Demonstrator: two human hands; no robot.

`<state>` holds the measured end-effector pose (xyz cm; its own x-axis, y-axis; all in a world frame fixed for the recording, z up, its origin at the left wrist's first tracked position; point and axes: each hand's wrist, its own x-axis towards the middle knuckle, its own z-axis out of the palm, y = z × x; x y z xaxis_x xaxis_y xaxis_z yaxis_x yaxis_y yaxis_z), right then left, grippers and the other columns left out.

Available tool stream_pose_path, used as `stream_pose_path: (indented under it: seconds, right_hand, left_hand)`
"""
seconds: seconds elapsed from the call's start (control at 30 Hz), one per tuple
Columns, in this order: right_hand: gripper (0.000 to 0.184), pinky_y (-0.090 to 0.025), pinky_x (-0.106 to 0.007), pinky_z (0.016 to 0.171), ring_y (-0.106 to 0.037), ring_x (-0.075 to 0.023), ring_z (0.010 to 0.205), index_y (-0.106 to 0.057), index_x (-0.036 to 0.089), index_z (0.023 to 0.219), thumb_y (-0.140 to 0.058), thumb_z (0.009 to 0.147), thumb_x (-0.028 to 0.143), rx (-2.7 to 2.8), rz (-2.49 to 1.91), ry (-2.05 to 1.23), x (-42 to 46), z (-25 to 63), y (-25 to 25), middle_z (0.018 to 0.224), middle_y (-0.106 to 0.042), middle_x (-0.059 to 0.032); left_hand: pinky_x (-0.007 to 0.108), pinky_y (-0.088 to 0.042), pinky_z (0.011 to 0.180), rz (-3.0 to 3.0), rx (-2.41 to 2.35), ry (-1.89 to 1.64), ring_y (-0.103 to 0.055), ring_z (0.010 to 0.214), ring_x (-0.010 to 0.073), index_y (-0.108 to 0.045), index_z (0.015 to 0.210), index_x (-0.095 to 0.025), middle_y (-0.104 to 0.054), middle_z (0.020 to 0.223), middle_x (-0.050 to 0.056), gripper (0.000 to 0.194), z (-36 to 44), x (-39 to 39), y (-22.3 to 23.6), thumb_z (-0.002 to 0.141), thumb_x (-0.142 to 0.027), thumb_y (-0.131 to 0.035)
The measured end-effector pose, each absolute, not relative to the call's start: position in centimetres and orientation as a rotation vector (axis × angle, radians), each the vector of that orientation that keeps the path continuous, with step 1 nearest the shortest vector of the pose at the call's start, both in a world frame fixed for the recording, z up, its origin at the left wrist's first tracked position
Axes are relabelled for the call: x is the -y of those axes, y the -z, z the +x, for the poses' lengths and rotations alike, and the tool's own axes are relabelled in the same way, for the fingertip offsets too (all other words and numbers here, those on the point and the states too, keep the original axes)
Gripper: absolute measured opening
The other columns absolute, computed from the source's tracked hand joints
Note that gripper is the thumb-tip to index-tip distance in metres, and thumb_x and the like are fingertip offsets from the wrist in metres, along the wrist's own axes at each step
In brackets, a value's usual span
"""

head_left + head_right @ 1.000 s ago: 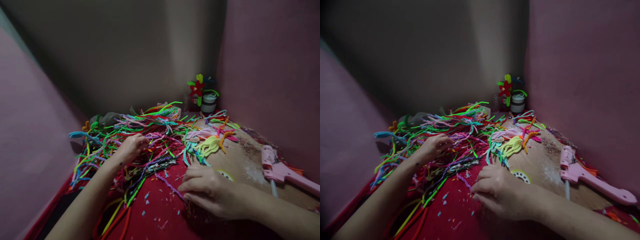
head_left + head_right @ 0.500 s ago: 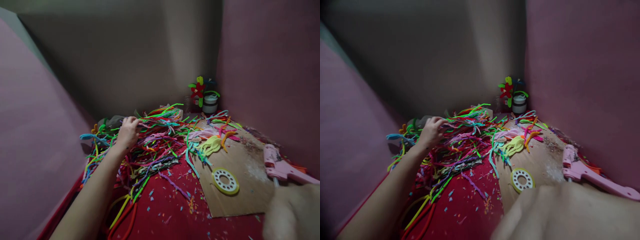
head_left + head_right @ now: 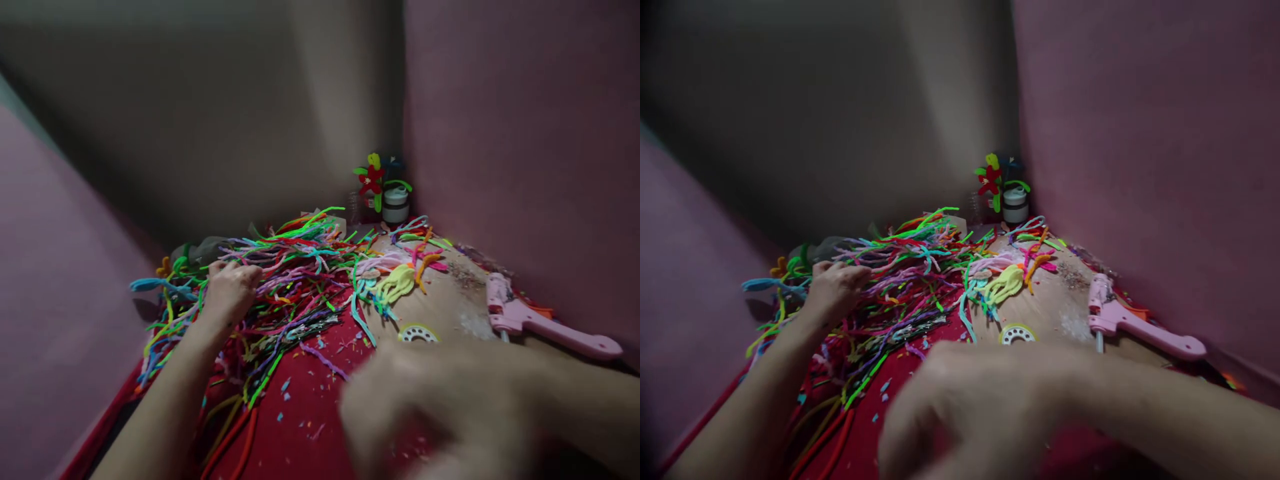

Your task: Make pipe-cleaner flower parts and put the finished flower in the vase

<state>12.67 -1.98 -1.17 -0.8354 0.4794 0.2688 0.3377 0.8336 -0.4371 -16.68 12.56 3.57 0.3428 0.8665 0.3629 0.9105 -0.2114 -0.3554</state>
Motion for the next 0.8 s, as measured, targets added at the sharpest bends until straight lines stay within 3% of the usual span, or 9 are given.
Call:
stream_pose_path:
  seconds: [0.1,0.2,0.27,0.4,0.57,0.8]
  right_hand:
    - [0.026,-0.045,-0.036,0.082,-0.057,-0.0234,0.097,-0.063,0.014,0.105,-0.053,0.082,0.021,2.704,-0.591,-0.165,-4.8,8.5,-2.0,0.105,-0.064,-0.0114]
    - [0.06,-0.033,-0.049,0.1,-0.033,-0.0329,0.129,-0.037,0.008,0.136,-0.051,0.079,0.015,2.62,-0.754,-0.013,-10.3,4.3,-1.8,0.141,-0.037,-0.0191]
    - [0.067,-0.028,-0.054,0.102,-0.021,-0.0341,0.135,-0.027,0.009,0.142,-0.048,0.078,0.013,2.585,-0.885,0.017,-13.0,2.6,-0.7,0.148,-0.025,-0.017]
    - [0.063,-0.03,-0.053,0.103,-0.019,-0.0329,0.136,-0.029,0.009,0.141,-0.043,0.08,0.011,2.612,-1.036,-0.01,-16.5,1.8,1.1,0.15,-0.02,-0.0162]
    - [0.066,-0.036,-0.05,0.099,-0.022,-0.0305,0.135,-0.024,0.017,0.143,-0.042,0.08,0.013,2.613,-0.987,-0.02,-18.0,2.6,2.2,0.149,-0.025,-0.0108]
    - [0.065,-0.034,-0.043,0.102,-0.023,-0.0267,0.135,-0.027,0.015,0.143,-0.043,0.08,0.011,2.661,-0.966,-0.028,-18.4,3.4,2.9,0.146,-0.031,-0.0116]
  left_hand:
    - [0.04,-0.033,0.083,-2.098,1.567,0.066,-0.061,0.075,0.024,-0.067,0.077,-0.022,-0.071,0.073,0.008,0.032,-15.5,-11.5,-3.4,0.087,-0.03,-0.038]
    - [0.036,-0.036,0.078,-2.081,1.612,0.041,-0.064,0.073,0.0245,-0.067,0.085,-0.02,-0.072,0.075,0.01,0.033,-14.6,-10.6,-3.3,0.088,-0.03,-0.035]
    - [0.033,-0.037,0.069,-2.073,1.67,0.007,-0.065,0.072,0.025,-0.067,0.086,-0.02,-0.072,0.076,0.01,0.034,-14.4,-10.2,-3.2,0.088,-0.03,-0.034]
    - [0.029,-0.034,0.057,-2.059,1.75,-0.043,-0.065,0.072,0.0244,-0.067,0.084,-0.023,-0.073,0.08,0.009,0.035,-14.5,-9.9,-3.4,0.088,-0.031,-0.033]
    - [0.027,-0.031,0.053,-2.071,1.788,-0.064,-0.064,0.068,0.0216,-0.068,0.078,-0.026,-0.072,0.073,0.006,0.029,-15.4,-10.1,-4.1,0.083,-0.028,-0.04]
    - [0.026,-0.034,0.054,-2.087,1.881,0.006,-0.063,0.067,0.0211,-0.07,0.08,-0.027,-0.072,0.075,0.005,0.027,-17.3,-10.7,-3.9,0.079,-0.029,-0.042]
